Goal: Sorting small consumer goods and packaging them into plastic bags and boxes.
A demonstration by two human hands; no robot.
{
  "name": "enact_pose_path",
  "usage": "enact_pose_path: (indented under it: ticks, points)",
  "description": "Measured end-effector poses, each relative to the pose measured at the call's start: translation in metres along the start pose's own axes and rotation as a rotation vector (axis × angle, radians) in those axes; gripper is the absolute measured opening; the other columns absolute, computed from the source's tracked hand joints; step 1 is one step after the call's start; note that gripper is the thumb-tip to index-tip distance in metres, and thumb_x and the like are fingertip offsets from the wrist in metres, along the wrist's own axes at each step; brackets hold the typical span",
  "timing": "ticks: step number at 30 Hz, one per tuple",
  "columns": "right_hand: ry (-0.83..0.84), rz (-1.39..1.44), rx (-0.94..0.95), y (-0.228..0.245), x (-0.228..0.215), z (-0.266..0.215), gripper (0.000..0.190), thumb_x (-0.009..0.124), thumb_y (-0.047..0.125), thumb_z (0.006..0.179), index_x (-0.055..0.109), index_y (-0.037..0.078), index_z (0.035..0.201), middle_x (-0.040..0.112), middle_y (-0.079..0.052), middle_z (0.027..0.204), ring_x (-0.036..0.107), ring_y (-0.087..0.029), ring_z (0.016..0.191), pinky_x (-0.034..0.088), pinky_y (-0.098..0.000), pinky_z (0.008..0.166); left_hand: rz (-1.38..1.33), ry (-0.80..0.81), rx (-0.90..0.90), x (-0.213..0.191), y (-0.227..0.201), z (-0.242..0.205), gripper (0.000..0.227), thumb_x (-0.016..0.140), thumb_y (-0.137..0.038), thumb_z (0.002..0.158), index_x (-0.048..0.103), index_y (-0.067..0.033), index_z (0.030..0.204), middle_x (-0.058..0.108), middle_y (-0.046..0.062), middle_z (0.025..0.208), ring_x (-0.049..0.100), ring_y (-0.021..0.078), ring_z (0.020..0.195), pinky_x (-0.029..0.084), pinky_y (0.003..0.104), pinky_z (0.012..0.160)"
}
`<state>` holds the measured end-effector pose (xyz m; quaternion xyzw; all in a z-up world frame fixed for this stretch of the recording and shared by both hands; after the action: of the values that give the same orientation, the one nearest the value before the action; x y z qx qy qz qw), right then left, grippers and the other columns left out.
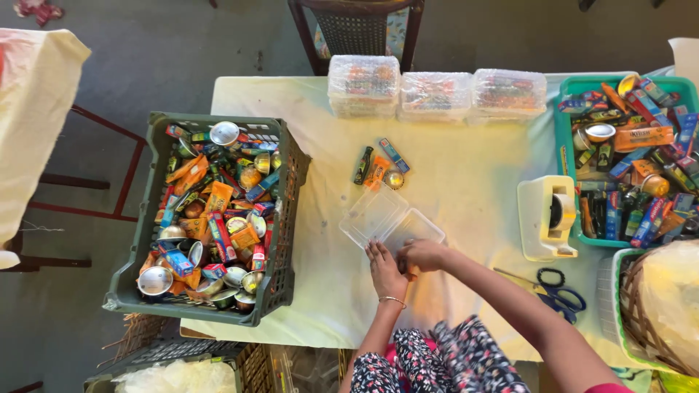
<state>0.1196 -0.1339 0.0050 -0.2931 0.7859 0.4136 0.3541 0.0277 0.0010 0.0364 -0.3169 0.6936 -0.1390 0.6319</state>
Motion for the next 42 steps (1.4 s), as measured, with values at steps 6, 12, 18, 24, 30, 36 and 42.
enact_pose_path:
  ticks: [6, 12, 18, 24, 30, 36, 42]
  points:
    - [-0.813, 0.399, 0.454, 0.017, -0.035, -0.018, 0.035, 0.078, 0.016, 0.075, 0.076, 0.015, 0.111, 0.067, -0.013, 0.119, 0.066, -0.034, 0.107, 0.054, -0.0434, 0.091, -0.073, 0.072, -0.058, -0.023, -0.016, 0.000, 0.139, 0.101, -0.032, 0.046, 0.020, 0.0067, 0.153, 0.015, 0.024, 0.164, 0.013, 0.0408, 0.154, 0.022, 0.040, 0.125]
    - [-0.717, 0.162, 0.104, 0.060, -0.005, 0.012, 0.033, 0.074, 0.013, 0.076, 0.076, 0.005, 0.108, 0.067, -0.014, 0.117, 0.062, -0.036, 0.115, 0.053, -0.0435, 0.094, 0.539, -0.412, 0.067, 0.002, -0.004, -0.006, 0.131, 0.101, -0.034, 0.051, 0.025, -0.0223, 0.158, 0.007, 0.020, 0.167, 0.014, 0.0478, 0.148, 0.030, 0.049, 0.112]
    - [-0.683, -0.099, 0.529, 0.015, 0.010, -0.004, 0.035, 0.064, 0.016, 0.084, 0.072, 0.009, 0.117, 0.061, -0.012, 0.122, 0.058, -0.036, 0.116, 0.052, -0.0471, 0.095, 0.007, -0.037, -0.251, -0.027, -0.008, -0.009, 0.158, 0.104, -0.048, 0.032, 0.011, -0.0307, 0.158, -0.006, 0.024, 0.167, 0.007, 0.0492, 0.154, 0.032, 0.054, 0.116]
    - [-0.555, -0.163, 0.776, 0.016, -0.008, 0.004, 0.030, 0.061, 0.018, 0.088, 0.069, 0.009, 0.115, 0.057, -0.016, 0.126, 0.058, -0.041, 0.112, 0.056, -0.0502, 0.080, -0.006, 0.031, -0.302, -0.018, -0.009, -0.006, 0.152, 0.105, -0.041, 0.035, 0.015, -0.0293, 0.157, 0.009, 0.028, 0.166, 0.015, 0.0398, 0.154, 0.031, 0.057, 0.115]
    - [-0.390, -0.161, 0.960, -0.022, 0.035, 0.045, 0.031, 0.063, 0.017, 0.087, 0.071, 0.003, 0.115, 0.057, -0.016, 0.128, 0.061, -0.038, 0.115, 0.058, -0.0494, 0.070, -0.016, 0.004, -0.240, -0.010, -0.005, -0.008, 0.150, 0.102, -0.042, 0.037, 0.015, -0.0229, 0.158, 0.038, 0.021, 0.157, 0.026, 0.0389, 0.152, 0.035, 0.060, 0.110]
    - [-0.118, -0.233, 1.156, 0.005, 0.024, 0.039, 0.026, 0.068, 0.022, 0.088, 0.078, 0.013, 0.109, 0.070, -0.009, 0.115, 0.068, -0.031, 0.106, 0.054, -0.0430, 0.067, 0.074, -0.012, -0.222, -0.026, -0.012, -0.010, 0.141, 0.103, -0.045, 0.043, 0.018, -0.0273, 0.154, 0.027, 0.015, 0.163, 0.016, 0.0472, 0.150, 0.032, 0.062, 0.110]
    - [0.161, -0.083, 1.030, 0.039, 0.003, 0.019, 0.026, 0.078, 0.027, 0.077, 0.080, 0.020, 0.101, 0.076, -0.001, 0.102, 0.073, -0.021, 0.096, 0.054, -0.0397, 0.061, 0.109, -0.006, -0.073, -0.034, -0.031, -0.020, 0.130, 0.095, -0.040, 0.054, 0.018, -0.0272, 0.158, 0.024, 0.011, 0.168, 0.017, 0.0434, 0.154, 0.030, 0.065, 0.114]
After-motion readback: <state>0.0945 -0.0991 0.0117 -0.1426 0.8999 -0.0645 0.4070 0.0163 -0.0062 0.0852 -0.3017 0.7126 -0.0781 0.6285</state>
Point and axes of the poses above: each hand's wrist, its own z-axis towards the middle knuckle, its own x-axis out of the palm, y = z × x, the point moved 2 cm from there along z, towards the middle knuckle
